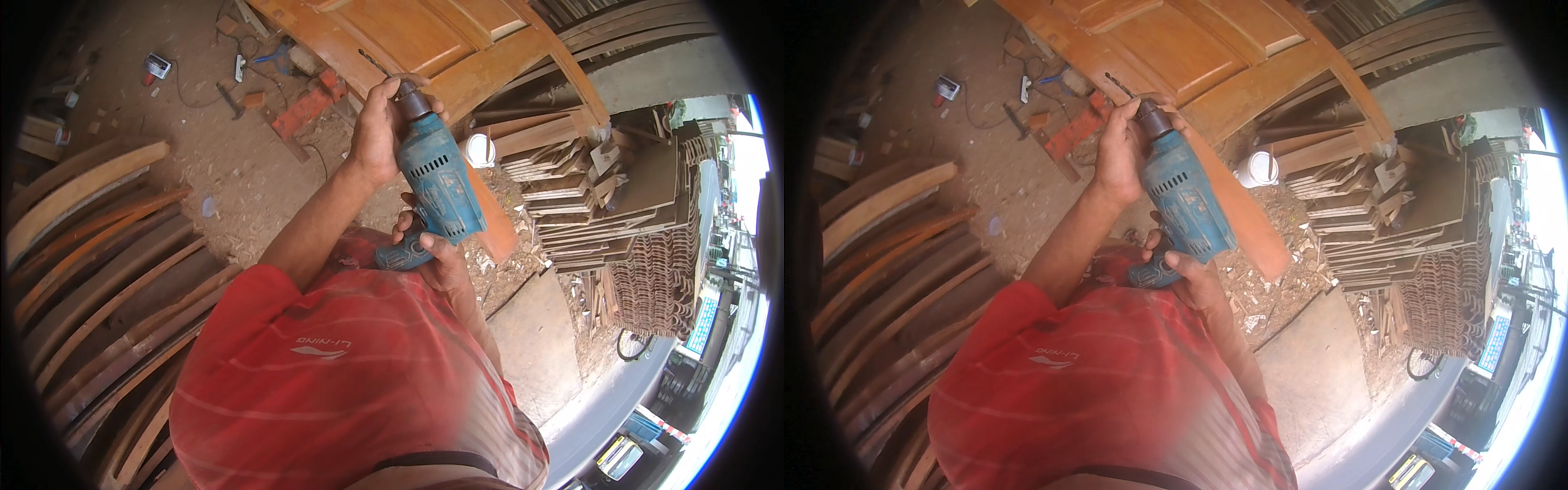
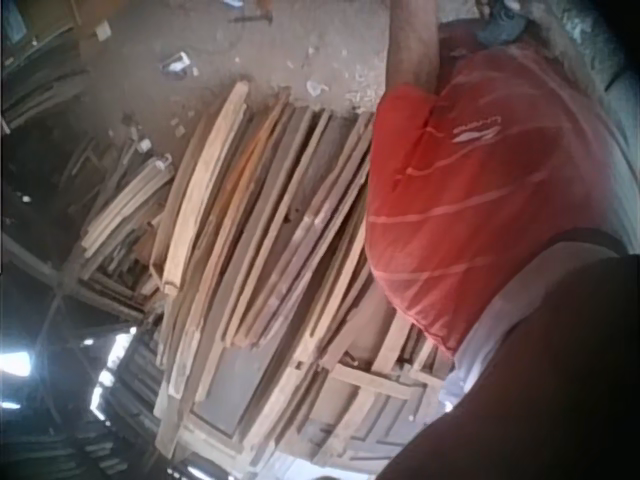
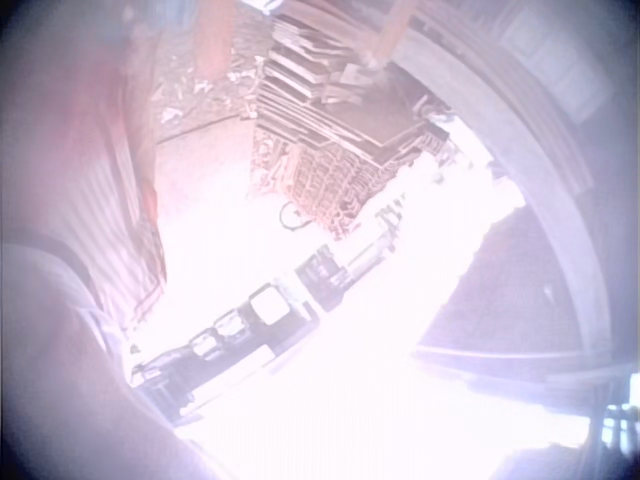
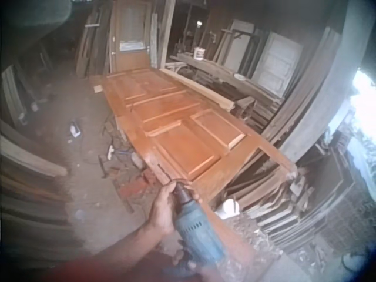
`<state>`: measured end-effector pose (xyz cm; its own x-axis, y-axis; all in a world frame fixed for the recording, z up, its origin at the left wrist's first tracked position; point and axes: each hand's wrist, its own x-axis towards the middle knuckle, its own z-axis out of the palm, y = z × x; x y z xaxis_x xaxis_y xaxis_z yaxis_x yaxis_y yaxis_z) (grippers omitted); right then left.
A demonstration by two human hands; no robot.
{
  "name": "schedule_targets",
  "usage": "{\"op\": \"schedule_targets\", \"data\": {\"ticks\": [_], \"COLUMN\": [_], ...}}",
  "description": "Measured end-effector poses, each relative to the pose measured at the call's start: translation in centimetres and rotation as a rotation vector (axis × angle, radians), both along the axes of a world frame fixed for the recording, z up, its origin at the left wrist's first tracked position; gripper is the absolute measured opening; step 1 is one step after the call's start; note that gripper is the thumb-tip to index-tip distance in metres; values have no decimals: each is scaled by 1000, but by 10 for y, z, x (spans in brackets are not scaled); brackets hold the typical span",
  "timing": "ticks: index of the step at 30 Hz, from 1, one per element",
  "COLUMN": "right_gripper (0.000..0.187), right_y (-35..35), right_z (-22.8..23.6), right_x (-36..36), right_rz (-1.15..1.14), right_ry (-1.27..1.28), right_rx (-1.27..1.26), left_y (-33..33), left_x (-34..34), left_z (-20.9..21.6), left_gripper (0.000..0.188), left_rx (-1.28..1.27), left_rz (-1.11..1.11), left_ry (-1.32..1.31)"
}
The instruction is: The person uses an electric drill to create holes in the edge of a wooden door panel, then stops to inspect and adjust the drill bit by hand.
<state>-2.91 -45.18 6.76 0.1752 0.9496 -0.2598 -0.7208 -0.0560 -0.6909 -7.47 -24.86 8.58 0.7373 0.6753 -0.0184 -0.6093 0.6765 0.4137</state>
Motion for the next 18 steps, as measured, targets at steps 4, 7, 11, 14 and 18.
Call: {"op": "schedule_targets", "data": {"ticks": [4,7,11,14,18], "right_gripper": [76,78,79,67,66], "right_y": [5,10,16,23,31], "right_z": [-3,-1,3,10,4], "right_x": [-2,-3,-2,5,20], "right_rz": [-14,-28,-73,-54,-28], "right_ry": [-18,-64,-102,-120,-164], "right_rx": [28,34,9,30,23], "left_y": [10,18,25,30,39], "left_x": [1,6,11,16,26], "left_z": [-2,-3,2,4,4], "left_gripper": [47,47,44,42,38], "left_rx": [-7,-19,6,-34,-47], "left_rz": [-42,-65,-6,33,11], "left_ry": [-61,26,127,152,64]}}
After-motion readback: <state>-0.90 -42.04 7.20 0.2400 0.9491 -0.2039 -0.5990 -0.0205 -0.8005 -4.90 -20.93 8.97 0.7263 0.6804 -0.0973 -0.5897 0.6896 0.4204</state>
